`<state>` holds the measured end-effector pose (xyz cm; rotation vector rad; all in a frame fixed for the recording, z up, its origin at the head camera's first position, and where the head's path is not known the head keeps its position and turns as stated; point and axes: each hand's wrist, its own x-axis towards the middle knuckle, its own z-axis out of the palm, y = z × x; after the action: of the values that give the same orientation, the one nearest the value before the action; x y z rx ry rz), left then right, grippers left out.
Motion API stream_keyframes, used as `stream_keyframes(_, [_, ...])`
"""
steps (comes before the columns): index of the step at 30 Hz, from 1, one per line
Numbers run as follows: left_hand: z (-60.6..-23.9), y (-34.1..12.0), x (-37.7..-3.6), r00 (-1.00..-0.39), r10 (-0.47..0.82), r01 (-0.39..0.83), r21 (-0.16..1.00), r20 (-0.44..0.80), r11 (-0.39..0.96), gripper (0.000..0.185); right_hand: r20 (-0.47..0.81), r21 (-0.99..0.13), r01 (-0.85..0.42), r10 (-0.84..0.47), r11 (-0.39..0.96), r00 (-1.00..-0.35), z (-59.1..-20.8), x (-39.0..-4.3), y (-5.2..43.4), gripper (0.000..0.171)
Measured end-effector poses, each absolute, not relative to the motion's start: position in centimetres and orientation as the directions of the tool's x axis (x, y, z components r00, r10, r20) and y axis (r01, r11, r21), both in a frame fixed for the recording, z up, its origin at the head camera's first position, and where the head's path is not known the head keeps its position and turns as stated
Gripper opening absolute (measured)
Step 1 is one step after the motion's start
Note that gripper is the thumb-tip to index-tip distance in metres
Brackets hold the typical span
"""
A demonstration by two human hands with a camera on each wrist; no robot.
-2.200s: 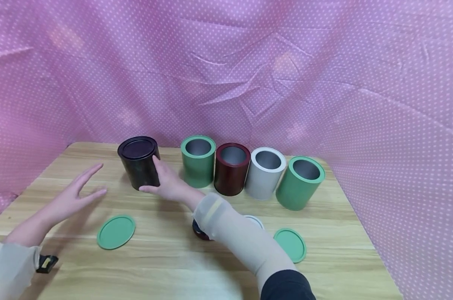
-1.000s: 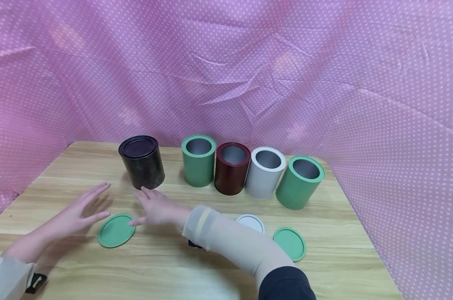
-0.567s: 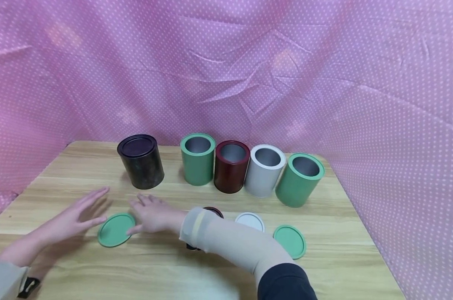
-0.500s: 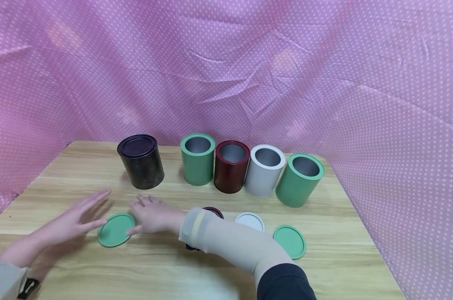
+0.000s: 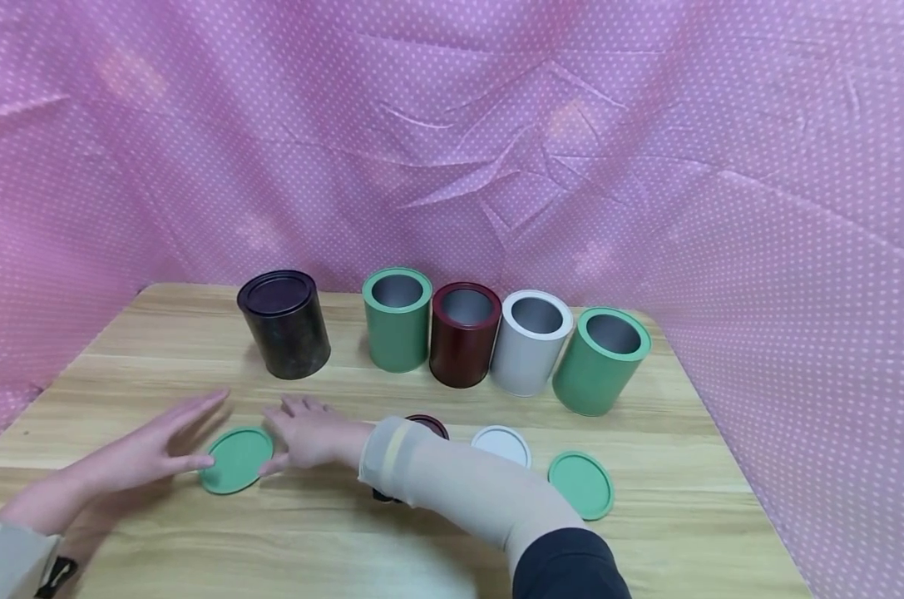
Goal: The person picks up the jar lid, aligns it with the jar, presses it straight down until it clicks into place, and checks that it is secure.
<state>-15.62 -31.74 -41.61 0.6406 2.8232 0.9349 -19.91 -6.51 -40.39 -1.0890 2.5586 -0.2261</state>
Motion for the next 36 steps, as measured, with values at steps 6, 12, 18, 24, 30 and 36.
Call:
stream_keyframes(6, [-41.9,-31.6,-15.2,-0.895,0.443,0.387,0.589,0.053,0.71,0.091,-0.271,-0.264,-0.663,-0.713,0.701,-0.647,-40.7,-19.7,-6.3,0.088])
stream_keyframes(12, [-42.2,-31.2,-14.2,-0.896,0.44,0.39,0.576,0.057,0.719,0.089,-0.279,-0.271,-0.666,-0.719,0.695,-0.637,-40.7,-19.1,-5.9,0.088])
stream_keyframes(18, [-42.6,-30.7,-13.3,-0.887,0.457,0.423,0.526,0.071,0.738,0.088,-0.287,-0.275,-0.677,-0.73,0.683,-0.62,-40.9,-18.3,-5.5,0.086])
stream_keyframes(24, [-42.7,-30.5,-12.8,-0.877,0.473,0.454,0.475,0.089,0.754,0.09,-0.282,-0.251,-0.685,-0.729,0.684,-0.624,-40.9,-17.7,-5.6,0.085])
stream_keyframes(30, [-42.6,-30.6,-12.9,-0.882,0.468,0.439,0.464,0.059,0.769,0.095,-0.287,-0.216,-0.677,-0.708,0.704,-0.645,-40.9,-17.4,-5.9,0.085])
stream_keyframes(36, [-42.5,-30.8,-12.8,-0.887,0.461,0.419,0.479,0.034,0.771,0.096,-0.285,-0.2,-0.668,-0.695,0.717,-0.661,-40.9,-17.3,-6.5,0.085])
